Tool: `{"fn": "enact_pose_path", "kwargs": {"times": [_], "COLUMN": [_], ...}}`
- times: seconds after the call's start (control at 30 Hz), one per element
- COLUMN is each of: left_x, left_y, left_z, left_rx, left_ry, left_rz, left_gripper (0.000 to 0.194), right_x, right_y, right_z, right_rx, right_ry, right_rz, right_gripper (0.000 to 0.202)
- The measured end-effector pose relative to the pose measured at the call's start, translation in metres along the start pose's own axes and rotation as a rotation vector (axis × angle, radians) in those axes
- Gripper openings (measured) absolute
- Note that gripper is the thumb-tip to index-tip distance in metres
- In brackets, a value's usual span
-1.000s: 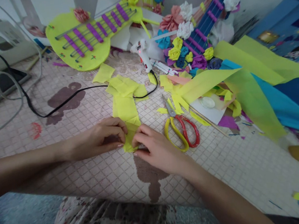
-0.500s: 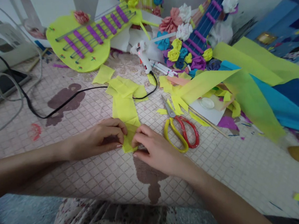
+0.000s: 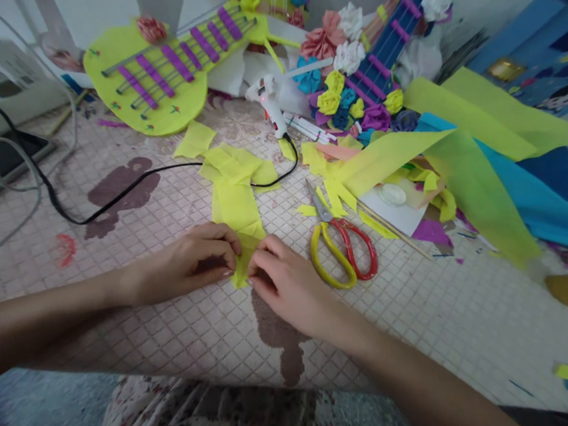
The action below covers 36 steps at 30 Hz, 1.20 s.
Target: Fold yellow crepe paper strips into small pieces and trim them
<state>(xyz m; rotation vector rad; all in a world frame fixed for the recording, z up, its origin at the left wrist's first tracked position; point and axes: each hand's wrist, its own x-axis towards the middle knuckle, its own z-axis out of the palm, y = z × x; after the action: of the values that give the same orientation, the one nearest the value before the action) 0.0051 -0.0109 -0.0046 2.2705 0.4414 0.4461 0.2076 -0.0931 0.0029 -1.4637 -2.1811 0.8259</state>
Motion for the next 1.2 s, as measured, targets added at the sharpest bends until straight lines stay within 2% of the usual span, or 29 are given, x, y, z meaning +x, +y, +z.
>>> {"fn": "enact_pose_path", "kwargs": {"times": [0.13,0.33,0.5,0.77,1.2], "left_x": [-0.001,-0.001,0.001,0.000,0.000], "left_y": [0.001,0.000,0.000,0.003,0.003], "left_z": [0.005,0.002,0.000,0.004,0.007], "left_rx": [0.067,0.052,0.016,0.076,0.085], "left_ry": [0.015,-0.006,-0.025,0.006,0.052], "left_rz": [-0.033,-0.050,-0.032,-0.056,-0.066], "left_gripper": [0.009,0.005,0.006,0.005,0.007], "right_x": [0.000,0.000,0.001,0.000,0.001], "right_y": [-0.001,0.004,0.004,-0.003,-0.003], "right_z": [-0.001,-0.011,-0.008,0.004,0.009], "right_rx": [0.008,0.087,0.063,-0.026,-0.046], "right_ry": [0.017,-0.088,-0.041,0.047,0.101], "right_rz": [0.036,0.030,0.023,0.052,0.070], "right_gripper": [0.012,0.015,0.013,0.011,0.012]}}
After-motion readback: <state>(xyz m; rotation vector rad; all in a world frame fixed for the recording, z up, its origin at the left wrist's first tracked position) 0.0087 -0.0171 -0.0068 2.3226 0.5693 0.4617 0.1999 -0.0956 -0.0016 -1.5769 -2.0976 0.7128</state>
